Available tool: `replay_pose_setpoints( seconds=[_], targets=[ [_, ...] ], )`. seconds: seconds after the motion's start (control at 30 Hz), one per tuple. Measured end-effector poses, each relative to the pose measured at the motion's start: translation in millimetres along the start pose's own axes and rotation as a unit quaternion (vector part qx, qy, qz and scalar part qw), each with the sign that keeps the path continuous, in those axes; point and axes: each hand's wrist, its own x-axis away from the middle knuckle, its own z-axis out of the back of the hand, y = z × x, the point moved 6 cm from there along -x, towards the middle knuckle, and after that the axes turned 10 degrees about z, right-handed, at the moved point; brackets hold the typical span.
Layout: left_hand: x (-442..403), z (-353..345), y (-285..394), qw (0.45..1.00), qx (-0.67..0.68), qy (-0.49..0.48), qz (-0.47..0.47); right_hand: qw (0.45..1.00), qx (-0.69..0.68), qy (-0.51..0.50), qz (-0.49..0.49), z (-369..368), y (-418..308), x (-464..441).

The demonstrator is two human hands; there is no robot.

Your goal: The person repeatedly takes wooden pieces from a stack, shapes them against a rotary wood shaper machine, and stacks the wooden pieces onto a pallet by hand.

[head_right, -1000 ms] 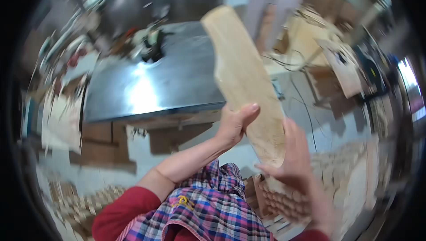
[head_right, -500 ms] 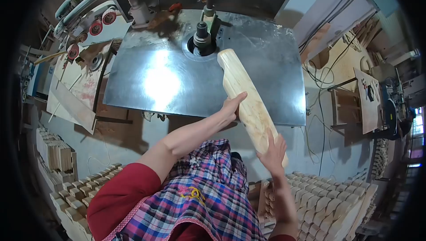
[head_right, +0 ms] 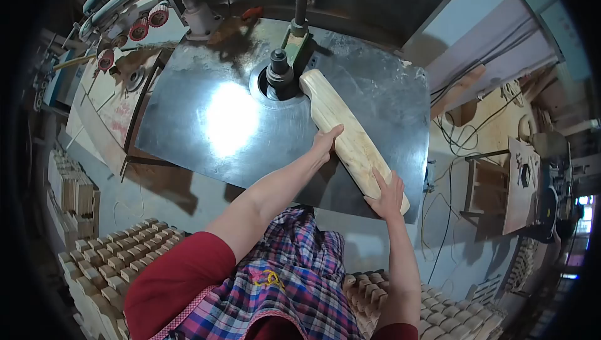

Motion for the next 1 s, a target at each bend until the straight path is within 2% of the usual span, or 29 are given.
replay_pose_setpoints(
  seconds=[0.1,0.27,0.77,1.0],
  targets=[
    [-26,2,-13,0.999,-0.005,0.035,-0.008,1.0,-0.01,0.003,0.028,3,17,-20],
    [-22,0,-4,0.997,0.015,0.068,-0.028,0.996,-0.029,0.015,0.077,4,29,-36],
    [26,26,-10,0.995,-0.005,0.092,-0.029,0.992,-0.051,0.012,0.117,6,13,-18],
    [32,39,-18,0.993,0.04,0.096,-0.055,0.988,-0.049,0.007,0.146,4,12,-23]
  ],
)
